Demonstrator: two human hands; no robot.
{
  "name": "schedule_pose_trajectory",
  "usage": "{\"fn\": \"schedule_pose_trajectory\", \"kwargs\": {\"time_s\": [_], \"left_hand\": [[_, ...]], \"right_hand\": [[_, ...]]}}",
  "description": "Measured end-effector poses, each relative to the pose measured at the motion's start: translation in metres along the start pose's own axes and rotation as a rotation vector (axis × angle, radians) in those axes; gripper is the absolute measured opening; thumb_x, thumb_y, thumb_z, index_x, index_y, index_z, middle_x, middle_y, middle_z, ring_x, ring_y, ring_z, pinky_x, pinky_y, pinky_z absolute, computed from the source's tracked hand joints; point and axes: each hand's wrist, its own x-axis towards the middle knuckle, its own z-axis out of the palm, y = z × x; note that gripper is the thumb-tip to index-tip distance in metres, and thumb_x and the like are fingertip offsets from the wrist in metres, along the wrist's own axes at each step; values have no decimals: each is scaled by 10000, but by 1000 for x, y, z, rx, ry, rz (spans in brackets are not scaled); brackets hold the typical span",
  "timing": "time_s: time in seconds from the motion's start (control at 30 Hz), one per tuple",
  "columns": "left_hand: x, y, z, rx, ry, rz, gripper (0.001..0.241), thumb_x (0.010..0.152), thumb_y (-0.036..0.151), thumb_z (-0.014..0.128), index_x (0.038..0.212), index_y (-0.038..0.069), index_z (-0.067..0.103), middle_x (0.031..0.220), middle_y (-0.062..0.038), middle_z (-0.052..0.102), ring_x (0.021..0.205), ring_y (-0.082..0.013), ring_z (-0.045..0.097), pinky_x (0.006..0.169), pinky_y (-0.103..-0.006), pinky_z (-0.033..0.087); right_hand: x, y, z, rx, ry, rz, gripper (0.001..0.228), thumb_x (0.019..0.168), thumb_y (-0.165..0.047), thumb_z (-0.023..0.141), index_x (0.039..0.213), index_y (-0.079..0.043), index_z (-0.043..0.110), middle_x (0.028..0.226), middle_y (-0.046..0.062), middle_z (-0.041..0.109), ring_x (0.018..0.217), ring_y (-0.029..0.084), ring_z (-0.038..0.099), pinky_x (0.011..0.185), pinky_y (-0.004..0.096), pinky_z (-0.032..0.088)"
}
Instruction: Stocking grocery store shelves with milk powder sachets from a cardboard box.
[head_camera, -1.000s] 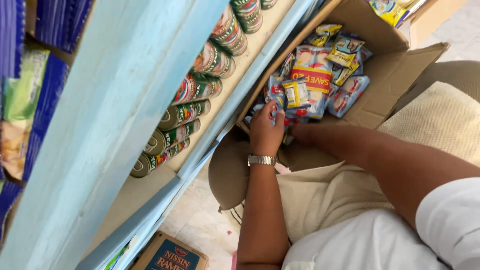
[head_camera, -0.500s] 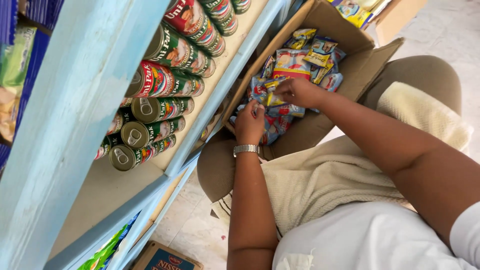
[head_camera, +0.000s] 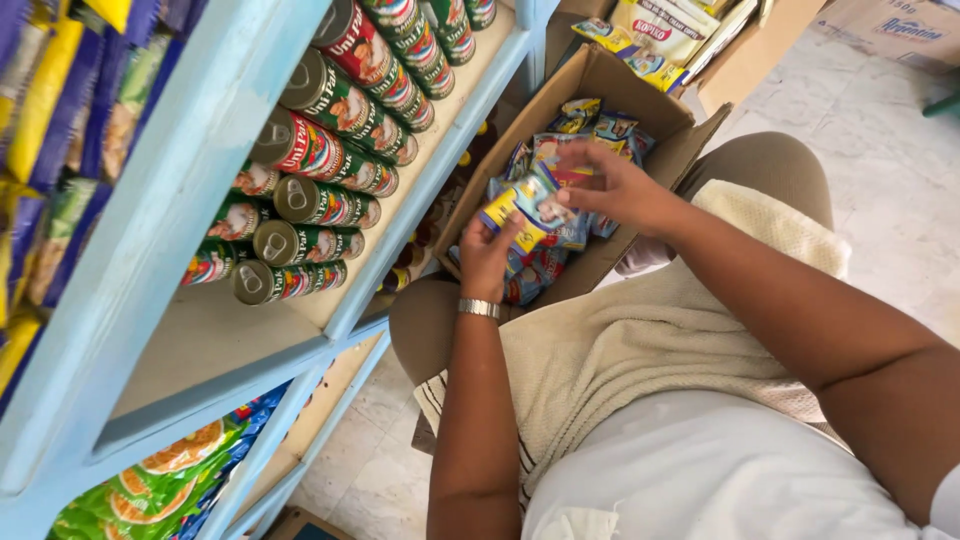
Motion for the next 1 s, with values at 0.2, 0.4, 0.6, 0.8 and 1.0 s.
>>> {"fn": "schedule_pose_trajectory", "kwargs": {"time_s": [0.2,0.4,0.6,0.8,1.0], "left_hand": [[-43,15,23,-74,-104,79,363,989,237,683,1280,26,630,1164,-49,718,1005,-103,673,865,-277,557],[-76,21,33,139,110,258,484,1091,452,484,1155,15,684,1027,-31,723,892,-75,641,778,-249,524],[-99,29,50,105,256,326,500,1091,458,458,938,13,628,814,-20,670,695,-78,611,630,-263,502],[-129,56,69,223,341,473,477,1087,443,456,922,24,613,783,1,642,676,-45,577,609,-235,490],[-143,69,84,171,321,492,473,1093,420,454,894,19,606,753,-4,637,653,-48,574,584,-237,478]], "right_hand": [[-16,34,3,154,-133,-31,222,988,-205,684,1154,-64,641,982,-47,676,902,32,604,790,230,508],[-40,33,17,181,-39,-81,183,1005,-197,712,1027,-37,628,904,-42,633,830,32,564,723,230,471],[-65,15,38,62,46,-194,161,1032,-214,640,1039,-53,629,868,-53,605,786,28,530,666,222,457],[-85,-11,38,-121,172,-363,169,1051,-199,596,1075,-35,632,778,-12,598,711,49,528,617,252,466],[-99,-19,28,-249,261,-518,161,1018,-182,627,1011,-24,659,684,20,576,610,70,518,556,272,461]]}}
